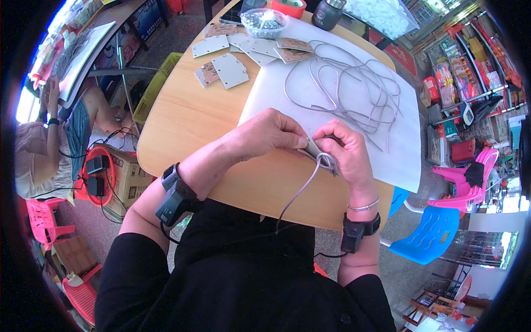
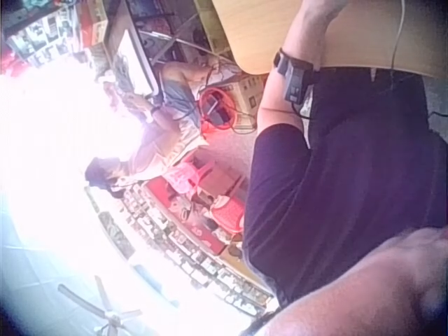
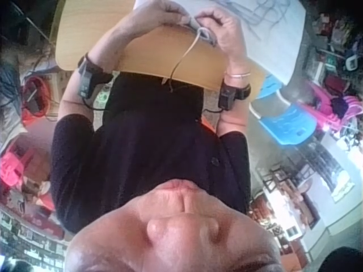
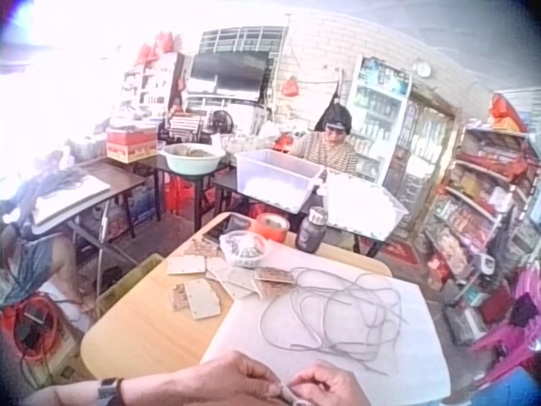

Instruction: The recorder manually laces a string through pre-cut material pieces to assemble a shoe component.

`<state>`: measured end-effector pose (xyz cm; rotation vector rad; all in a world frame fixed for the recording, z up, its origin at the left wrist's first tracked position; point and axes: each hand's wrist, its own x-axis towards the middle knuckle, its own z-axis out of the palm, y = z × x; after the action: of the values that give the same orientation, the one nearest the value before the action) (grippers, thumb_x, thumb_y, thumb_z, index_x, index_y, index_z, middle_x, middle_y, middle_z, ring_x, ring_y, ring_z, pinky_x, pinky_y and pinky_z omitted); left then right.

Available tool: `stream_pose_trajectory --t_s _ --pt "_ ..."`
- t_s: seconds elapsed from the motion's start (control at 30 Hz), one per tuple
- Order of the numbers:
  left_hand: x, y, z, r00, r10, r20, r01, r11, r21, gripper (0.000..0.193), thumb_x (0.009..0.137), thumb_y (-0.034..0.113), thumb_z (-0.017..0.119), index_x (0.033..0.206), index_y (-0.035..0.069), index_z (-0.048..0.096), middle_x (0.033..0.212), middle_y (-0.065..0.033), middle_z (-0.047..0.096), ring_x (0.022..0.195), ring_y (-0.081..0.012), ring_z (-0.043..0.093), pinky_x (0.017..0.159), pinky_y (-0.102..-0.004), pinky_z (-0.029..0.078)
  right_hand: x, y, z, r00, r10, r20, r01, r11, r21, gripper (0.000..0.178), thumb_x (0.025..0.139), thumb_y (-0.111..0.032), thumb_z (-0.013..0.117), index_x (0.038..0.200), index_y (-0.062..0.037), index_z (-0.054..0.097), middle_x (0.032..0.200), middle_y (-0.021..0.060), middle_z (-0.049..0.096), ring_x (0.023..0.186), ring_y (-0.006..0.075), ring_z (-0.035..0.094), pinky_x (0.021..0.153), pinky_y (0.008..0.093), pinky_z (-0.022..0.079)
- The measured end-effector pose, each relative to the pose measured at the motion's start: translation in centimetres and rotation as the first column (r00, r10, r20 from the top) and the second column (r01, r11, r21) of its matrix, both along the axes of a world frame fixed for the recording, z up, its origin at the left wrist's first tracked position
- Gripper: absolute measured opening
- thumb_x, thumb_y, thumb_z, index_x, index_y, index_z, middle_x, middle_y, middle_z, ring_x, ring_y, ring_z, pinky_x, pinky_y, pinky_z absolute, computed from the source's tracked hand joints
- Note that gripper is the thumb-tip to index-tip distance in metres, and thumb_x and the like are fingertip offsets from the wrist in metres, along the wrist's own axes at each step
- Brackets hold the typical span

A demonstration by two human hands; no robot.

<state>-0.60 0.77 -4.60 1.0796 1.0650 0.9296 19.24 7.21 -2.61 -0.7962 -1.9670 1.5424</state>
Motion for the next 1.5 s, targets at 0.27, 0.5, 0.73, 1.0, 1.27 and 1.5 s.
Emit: stream_pose_trajectory --t_s 0.27,0.5,0.73,1.0,1.27,1.5 --pt "0.1 -0.03 -0.19 1.0 -0.017 0.012 0.017 1.0 -0.011 0.018 0.085 0.012 0.065 0.095 -0.003 0.067 0.084 -0.0048 0.067 0.077 -0.0094 0.061 0.073 -0.0231 0.049 0.07 0.18 -0.61 0.999 0.045 -0.002 -0.044 0.995 0.088 0.008 0.08 0.004 0.057 0.084 -0.0004 0.063 0.08 -0.0012 0.053 0.071 0.0066 0.051 0.063 0.0207 0.041" --pt "-0.15 0.16 -0.37 0.996 -0.026 0.08 0.029 0.999 -0.036 0.02 0.086 0.013 0.065 0.095 -0.004 0.066 0.086 -0.0066 0.067 0.08 -0.0113 0.063 0.075 -0.0237 0.051 -0.21 -0.05 -0.11 0.999 0.035 -0.023 -0.031 0.987 0.155 0.005 0.08 0.002 0.06 0.083 -0.0011 0.062 0.08 -0.0007 0.053 0.073 0.0079 0.05 0.066 0.0217 0.041" --pt "0.04 0.02 -0.37 0.999 -0.032 0.03 0.034 0.999 -0.041 0.02 0.085 0.012 0.064 0.097 -0.005 0.065 0.088 -0.0072 0.066 0.081 -0.0119 0.063 0.077 -0.0247 0.051 -0.05 0.08 -0.15 0.995 0.098 0.024 -0.1 0.985 0.144 0.007 0.083 -0.007 0.059 0.085 0.0001 0.059 0.079 -0.0002 0.051 0.072 0.0093 0.049 0.064 0.022 0.039" --pt "-0.22 0.08 -0.28 1.0 -0.014 -0.003 0.014 0.999 -0.033 0.019 0.083 0.006 0.063 0.099 -0.005 0.064 0.089 -0.0063 0.066 0.081 -0.011 0.062 0.077 -0.0236 0.05 -0.14 -0.56 0.04 0.995 0.003 0.1 0.0 1.0 -0.03 0.011 0.087 -0.009 0.057 0.088 0.0013 0.059 0.077 0.0003 0.056 0.068 0.0063 0.048 0.06 0.0219 0.04" --pt "-0.26 0.03 -0.65 1.0 -0.002 -0.011 0.002 1.0 -0.017 0.019 0.08 0.004 0.064 0.097 -0.005 0.064 0.088 -0.0058 0.066 0.079 -0.0102 0.06 0.074 -0.023 0.048 -0.07 -0.45 -0.12 0.994 0.025 0.104 -0.023 1.0 -0.018 0.01 0.086 -0.008 0.057 0.088 0.0006 0.06 0.077 -0.0016 0.057 0.068 0.0042 0.047 0.06 0.0203 0.039" --pt "-0.26 -0.14 -0.16 1.0 -0.003 0.011 0.003 1.0 -0.019 0.02 0.081 0.006 0.065 0.097 -0.005 0.065 0.088 -0.0072 0.067 0.079 -0.011 0.061 0.075 -0.0229 0.049 -0.05 -0.52 -0.06 0.997 0.02 0.073 -0.013 0.996 -0.093 0.008 0.087 -0.007 0.056 0.089 -0.0002 0.06 0.074 -0.0034 0.054 0.064 0.003 0.045 0.056 0.0195 0.038"
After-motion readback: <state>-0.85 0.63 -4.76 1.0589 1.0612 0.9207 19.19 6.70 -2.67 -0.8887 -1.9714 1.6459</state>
